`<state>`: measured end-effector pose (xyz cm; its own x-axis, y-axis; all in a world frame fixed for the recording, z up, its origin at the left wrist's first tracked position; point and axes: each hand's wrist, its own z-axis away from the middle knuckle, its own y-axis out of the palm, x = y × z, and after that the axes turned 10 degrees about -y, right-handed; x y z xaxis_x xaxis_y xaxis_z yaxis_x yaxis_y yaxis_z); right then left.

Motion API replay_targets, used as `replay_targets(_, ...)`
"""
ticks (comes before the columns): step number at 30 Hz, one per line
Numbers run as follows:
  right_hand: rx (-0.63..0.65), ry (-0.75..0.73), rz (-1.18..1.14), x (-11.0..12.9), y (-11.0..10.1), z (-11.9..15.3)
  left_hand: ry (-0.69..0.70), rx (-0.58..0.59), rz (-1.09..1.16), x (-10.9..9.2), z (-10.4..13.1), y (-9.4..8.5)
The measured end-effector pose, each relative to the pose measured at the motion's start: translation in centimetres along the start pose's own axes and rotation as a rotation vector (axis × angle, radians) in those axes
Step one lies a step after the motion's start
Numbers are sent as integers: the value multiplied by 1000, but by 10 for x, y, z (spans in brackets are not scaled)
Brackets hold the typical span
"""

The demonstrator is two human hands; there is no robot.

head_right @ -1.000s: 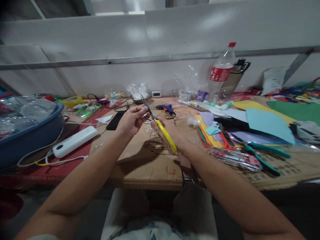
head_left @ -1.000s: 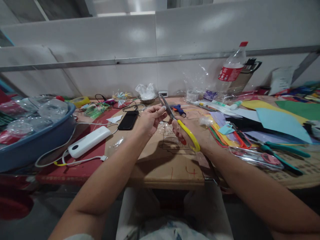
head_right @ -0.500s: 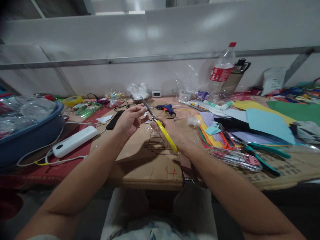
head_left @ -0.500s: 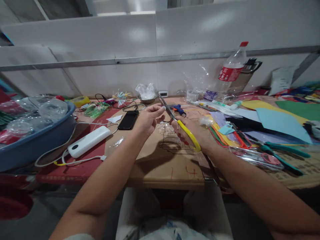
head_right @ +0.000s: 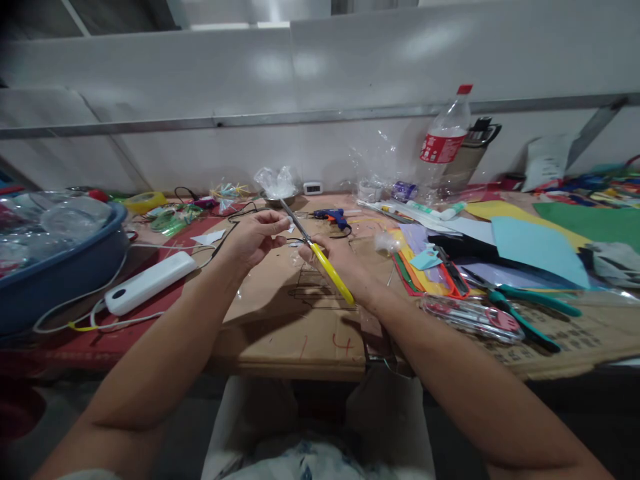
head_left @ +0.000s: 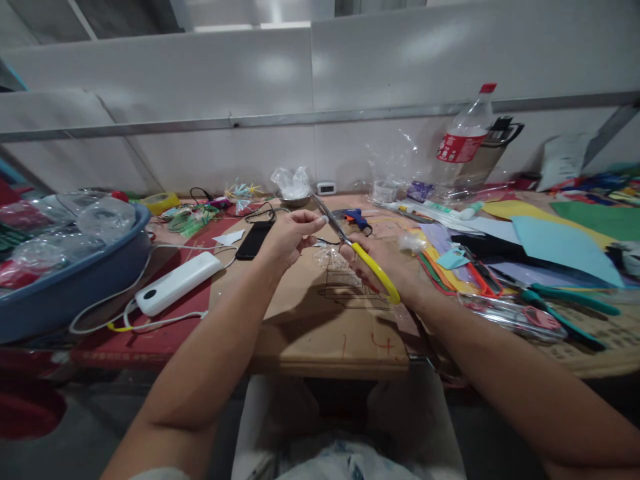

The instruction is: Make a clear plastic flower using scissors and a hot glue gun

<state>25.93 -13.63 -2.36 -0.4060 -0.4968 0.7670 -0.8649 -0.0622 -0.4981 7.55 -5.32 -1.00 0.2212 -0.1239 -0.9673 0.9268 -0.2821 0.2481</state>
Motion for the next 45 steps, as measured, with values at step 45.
replay_targets(45,-296,-7,-248,-6,11,-9,-163,366,-320,5,4,-2)
